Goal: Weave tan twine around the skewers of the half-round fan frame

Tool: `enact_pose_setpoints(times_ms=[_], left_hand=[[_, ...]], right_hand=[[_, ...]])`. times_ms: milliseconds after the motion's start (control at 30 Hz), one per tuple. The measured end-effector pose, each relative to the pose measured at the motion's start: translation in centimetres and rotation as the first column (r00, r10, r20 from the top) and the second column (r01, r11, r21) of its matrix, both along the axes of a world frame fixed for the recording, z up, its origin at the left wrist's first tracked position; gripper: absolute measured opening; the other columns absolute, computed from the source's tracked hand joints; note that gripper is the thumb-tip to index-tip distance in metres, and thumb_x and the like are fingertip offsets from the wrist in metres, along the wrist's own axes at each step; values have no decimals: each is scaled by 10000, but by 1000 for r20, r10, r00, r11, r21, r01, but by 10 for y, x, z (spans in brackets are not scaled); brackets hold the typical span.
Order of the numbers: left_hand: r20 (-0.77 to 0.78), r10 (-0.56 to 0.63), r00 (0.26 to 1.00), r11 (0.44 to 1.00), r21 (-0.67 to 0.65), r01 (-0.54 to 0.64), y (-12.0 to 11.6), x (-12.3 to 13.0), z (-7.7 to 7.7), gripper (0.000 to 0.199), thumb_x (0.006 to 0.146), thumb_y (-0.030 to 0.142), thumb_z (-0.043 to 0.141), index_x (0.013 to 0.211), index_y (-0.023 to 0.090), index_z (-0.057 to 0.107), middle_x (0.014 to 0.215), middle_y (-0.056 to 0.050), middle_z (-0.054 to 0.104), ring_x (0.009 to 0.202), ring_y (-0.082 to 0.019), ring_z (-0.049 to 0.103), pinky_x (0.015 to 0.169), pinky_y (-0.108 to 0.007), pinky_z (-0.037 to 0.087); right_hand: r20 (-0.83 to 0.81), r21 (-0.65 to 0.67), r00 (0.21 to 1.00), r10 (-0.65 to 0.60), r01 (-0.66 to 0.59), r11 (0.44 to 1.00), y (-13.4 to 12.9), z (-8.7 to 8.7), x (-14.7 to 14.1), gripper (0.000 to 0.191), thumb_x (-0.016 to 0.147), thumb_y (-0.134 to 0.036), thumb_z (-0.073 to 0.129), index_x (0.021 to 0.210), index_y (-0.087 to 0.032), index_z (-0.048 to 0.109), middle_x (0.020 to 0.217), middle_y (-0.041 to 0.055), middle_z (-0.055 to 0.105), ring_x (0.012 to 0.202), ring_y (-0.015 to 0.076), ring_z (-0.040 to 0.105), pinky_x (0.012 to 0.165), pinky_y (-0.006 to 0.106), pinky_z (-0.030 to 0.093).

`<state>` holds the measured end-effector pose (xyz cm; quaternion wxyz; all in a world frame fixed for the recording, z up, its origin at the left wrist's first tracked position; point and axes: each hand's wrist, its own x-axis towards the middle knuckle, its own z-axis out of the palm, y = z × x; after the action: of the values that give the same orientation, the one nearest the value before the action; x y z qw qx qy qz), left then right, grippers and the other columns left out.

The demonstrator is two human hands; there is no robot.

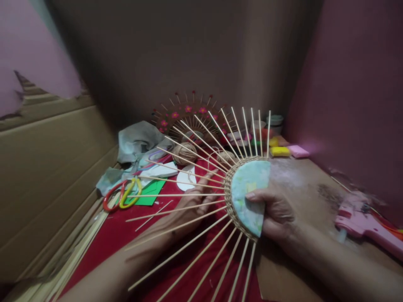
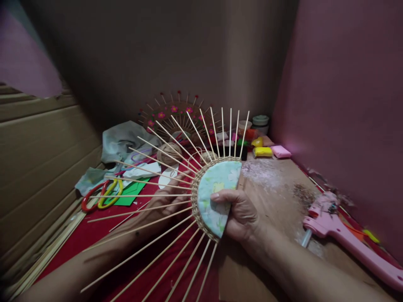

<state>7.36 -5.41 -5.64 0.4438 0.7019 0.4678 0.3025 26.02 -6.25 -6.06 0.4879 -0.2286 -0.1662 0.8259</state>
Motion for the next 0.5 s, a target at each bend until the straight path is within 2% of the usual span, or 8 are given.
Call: enact_pose_setpoints(times_ms=[100, 233, 367, 433, 500], left_hand=[[-13, -19, 1000, 998, 58, 20, 0, 4, -3, 486, 825, 316, 482, 1292, 204, 408, 865, -36, 652, 809, -198, 586, 777, -335, 459], [-53, -65, 996, 984, 163, 73, 3, 4, -3, 498, 828, 288, 486, 1309, 217, 377, 1080, -58, 627, 985, -223, 565, 908, -371, 413], [-98, -159, 982, 959, 223, 178, 7, 2, -1, 372, 845, 298, 466, 1208, 222, 498, 1276, -51, 507, 1160, -227, 459, 1011, -370, 332], [-99, -166, 981, 959, 214, 184, 7, 3, 0, 306, 836, 312, 481, 1109, 215, 579, 1266, -51, 511, 1173, -238, 441, 1010, -368, 329], [-30, -137, 990, 984, 108, 139, 6, 4, 1, 300, 806, 330, 527, 1071, 210, 604, 1169, -63, 573, 1120, -248, 478, 964, -372, 372]], right_hand=[[-24, 22, 999, 38, -37, 999, -1, 0, 1, 524, 514, -20, 535, 1015, -161, 597, 649, 25, 689, 707, 235, 655, 817, 469, 461], [-40, 58, 992, 123, -121, 991, -2, -1, 4, 495, 543, -41, 527, 1023, -145, 591, 703, 48, 696, 770, 251, 654, 822, 481, 456], [-38, 92, 987, 156, -152, 984, -1, -2, 5, 458, 543, -56, 531, 989, -136, 602, 723, 60, 696, 804, 258, 649, 831, 478, 454], [-33, 80, 989, 146, -143, 987, 0, -1, 5, 449, 544, -59, 529, 980, -138, 603, 711, 55, 694, 794, 255, 651, 832, 479, 453], [-28, 44, 994, 104, -103, 994, 1, -1, 4, 467, 541, -49, 524, 993, -141, 597, 686, 44, 692, 770, 248, 653, 830, 477, 455]])
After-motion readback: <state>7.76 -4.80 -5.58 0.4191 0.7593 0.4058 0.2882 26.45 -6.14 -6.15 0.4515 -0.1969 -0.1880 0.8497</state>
